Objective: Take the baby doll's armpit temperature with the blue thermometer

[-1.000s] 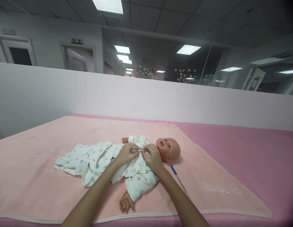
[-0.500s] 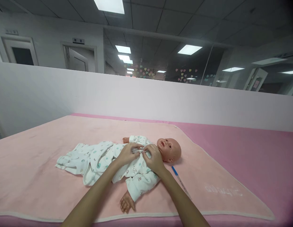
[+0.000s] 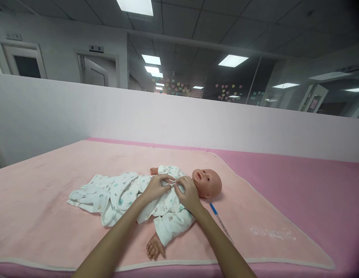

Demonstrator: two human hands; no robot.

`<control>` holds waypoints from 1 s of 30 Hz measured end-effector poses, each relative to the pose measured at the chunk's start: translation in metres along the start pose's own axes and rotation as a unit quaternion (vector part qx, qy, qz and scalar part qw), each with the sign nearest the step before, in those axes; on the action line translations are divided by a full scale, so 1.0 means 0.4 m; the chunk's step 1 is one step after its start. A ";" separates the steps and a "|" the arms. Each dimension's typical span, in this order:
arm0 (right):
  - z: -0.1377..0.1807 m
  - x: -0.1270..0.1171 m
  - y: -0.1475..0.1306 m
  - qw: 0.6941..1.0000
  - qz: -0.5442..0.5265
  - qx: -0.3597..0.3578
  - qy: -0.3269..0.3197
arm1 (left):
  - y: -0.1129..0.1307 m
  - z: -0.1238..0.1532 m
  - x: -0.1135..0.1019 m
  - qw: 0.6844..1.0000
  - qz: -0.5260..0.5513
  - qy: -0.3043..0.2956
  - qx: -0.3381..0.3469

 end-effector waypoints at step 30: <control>-0.005 -0.003 0.003 1.000 0.009 0.000 -0.022 | -0.005 -0.002 -0.003 0.995 0.091 -0.029 -0.005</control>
Point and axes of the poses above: each hand's wrist, its own z-axis away from the middle knuckle, its own x-axis out of the palm, y = z × x, the point moved 1 cm from there along -z, towards the middle knuckle, and after that the axes turned 15 degrees about -z, right-handed, at the moved point
